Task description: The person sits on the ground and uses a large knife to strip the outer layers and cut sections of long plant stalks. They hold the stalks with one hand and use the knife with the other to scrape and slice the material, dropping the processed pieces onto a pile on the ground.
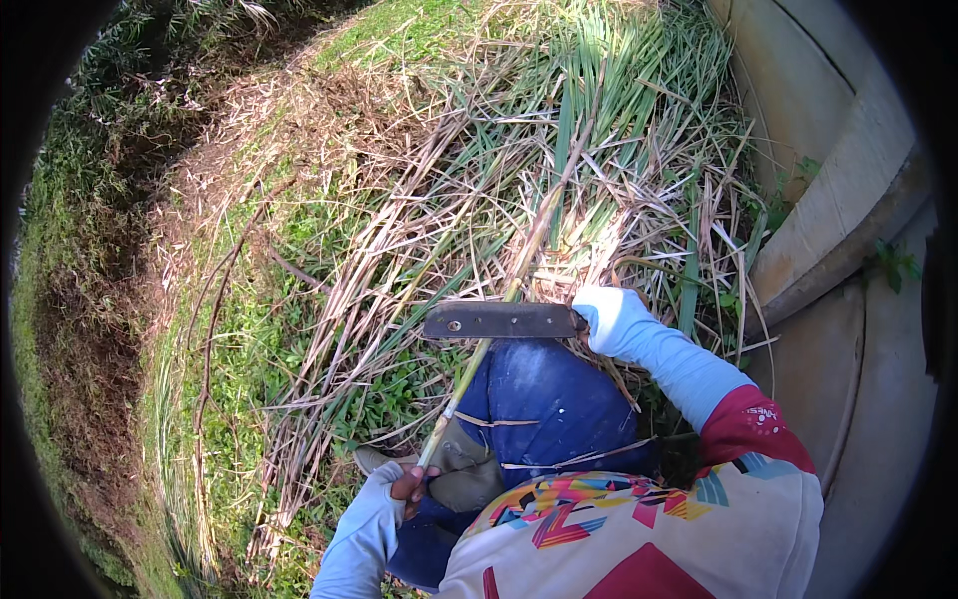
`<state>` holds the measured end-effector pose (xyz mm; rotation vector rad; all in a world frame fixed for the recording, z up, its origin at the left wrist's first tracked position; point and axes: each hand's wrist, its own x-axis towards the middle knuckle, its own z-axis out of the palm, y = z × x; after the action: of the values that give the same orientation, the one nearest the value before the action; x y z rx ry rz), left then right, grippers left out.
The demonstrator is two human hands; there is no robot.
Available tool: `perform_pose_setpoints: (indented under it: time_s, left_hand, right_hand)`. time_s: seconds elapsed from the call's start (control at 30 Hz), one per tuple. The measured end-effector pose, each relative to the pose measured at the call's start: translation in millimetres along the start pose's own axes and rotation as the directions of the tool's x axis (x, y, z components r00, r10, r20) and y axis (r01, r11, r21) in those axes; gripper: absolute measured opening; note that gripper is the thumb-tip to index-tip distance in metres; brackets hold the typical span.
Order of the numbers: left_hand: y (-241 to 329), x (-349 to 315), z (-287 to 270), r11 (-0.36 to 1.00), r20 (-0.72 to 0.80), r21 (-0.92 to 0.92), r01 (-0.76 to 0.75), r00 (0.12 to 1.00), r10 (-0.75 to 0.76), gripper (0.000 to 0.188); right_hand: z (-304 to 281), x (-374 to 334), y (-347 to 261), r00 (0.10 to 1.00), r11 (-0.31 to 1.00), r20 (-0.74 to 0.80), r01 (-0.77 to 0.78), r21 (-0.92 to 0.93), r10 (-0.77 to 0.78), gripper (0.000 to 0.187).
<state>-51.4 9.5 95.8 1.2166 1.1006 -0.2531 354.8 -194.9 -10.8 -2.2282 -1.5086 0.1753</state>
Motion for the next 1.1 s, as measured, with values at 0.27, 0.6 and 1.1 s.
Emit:
perform_pose_setpoints:
  time_s: [0.27,0.6,1.1]
  left_hand:
    - [-3.2,-4.8,0.1,0.998,-0.014,0.053,-0.021,1.000,0.022,0.041]
    - [1.9,-43.8,20.6,0.623,-0.265,0.768,-0.147,0.813,0.519,0.030]
    - [-11.3,-74.5,-0.2,0.383,-0.225,0.920,-0.085,0.686,0.692,0.012]
  right_hand:
    - [19.4,-1.3,10.0,0.943,0.956,-0.167,-0.272,0.106,0.287,0.022]
    - [-24.2,17.2,-59.2,0.987,0.999,0.155,0.032,0.025,-0.036,0.021]
    - [-33.0,92.5,49.4,0.911,0.913,-0.192,-0.391,-0.115,0.366,0.019]
